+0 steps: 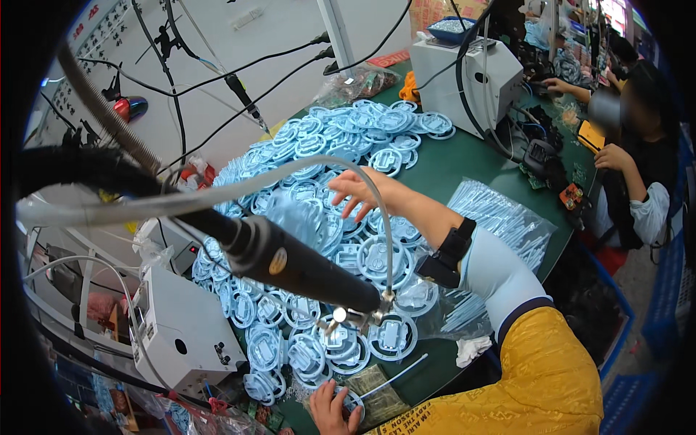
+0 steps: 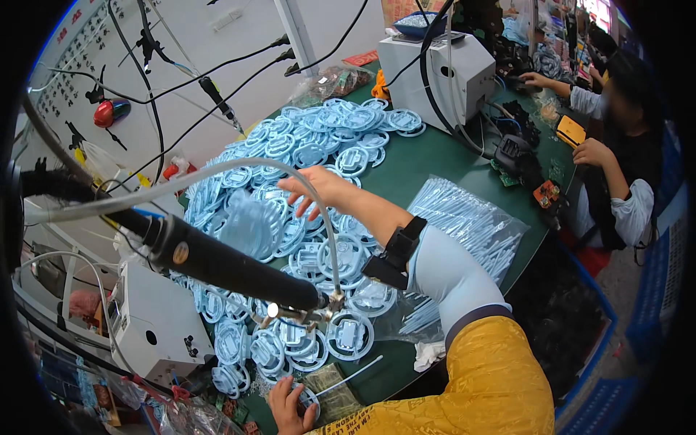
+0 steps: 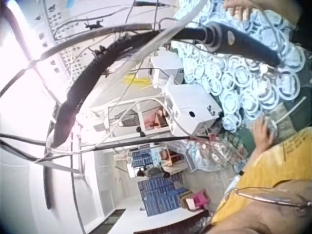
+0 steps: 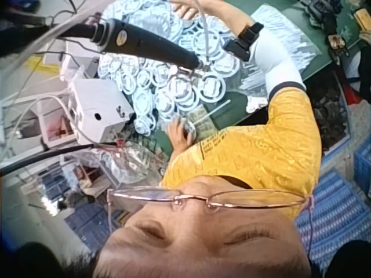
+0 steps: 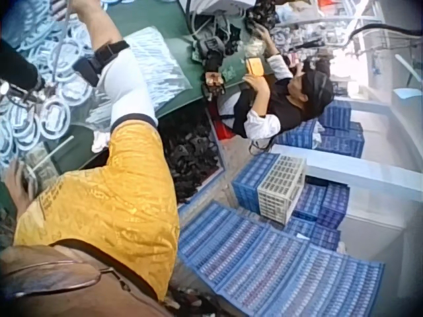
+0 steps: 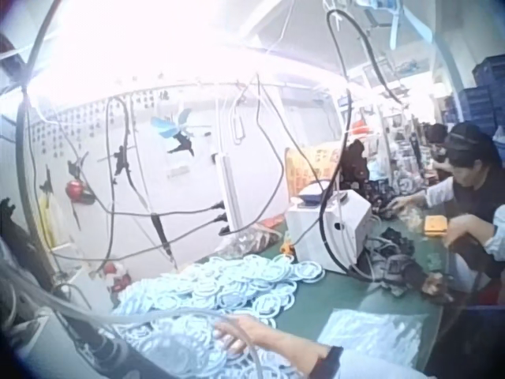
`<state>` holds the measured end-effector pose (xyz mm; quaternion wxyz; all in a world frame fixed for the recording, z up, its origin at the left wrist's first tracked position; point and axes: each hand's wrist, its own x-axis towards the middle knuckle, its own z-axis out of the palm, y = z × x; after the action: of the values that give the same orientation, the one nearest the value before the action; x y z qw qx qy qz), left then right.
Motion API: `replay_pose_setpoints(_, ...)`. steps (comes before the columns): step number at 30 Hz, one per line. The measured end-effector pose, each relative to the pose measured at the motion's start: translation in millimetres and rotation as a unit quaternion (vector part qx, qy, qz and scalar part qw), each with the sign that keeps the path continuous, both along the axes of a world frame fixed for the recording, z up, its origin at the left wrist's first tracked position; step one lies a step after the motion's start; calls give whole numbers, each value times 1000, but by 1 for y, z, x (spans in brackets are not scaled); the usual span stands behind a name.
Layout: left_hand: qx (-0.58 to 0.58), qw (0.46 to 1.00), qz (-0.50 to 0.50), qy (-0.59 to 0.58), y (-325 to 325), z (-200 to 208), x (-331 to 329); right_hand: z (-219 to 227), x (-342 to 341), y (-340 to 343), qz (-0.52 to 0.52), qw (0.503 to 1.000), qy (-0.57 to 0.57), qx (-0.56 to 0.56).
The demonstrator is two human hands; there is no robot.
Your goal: Assembling and finishing plastic parts using an electric screwdriver and hand tools.
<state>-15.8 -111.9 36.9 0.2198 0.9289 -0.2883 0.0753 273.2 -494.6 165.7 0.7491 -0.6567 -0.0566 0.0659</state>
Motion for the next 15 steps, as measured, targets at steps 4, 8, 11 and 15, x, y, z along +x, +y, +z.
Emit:
replay_pose_setpoints(4, 0, 1000, -4, -11, -4, 2, 3, -66, 16, -61, -173, 890, -44, -420)
replay_pose_setpoints(8, -2, 1000, -5, -15, -2, -6, 4, -129, 10, -94, -51, 827, 71, -555)
replay_pose_setpoints(11, 1, 1000, -3, -17, -3, -6, 5, -139, 8, -86, -120, 961, 72, -240)
replay_pose_setpoints(15, 5, 1000, -1, -10, 0, -4, 3, -96, 18, -45, -100, 992, 46, -56)
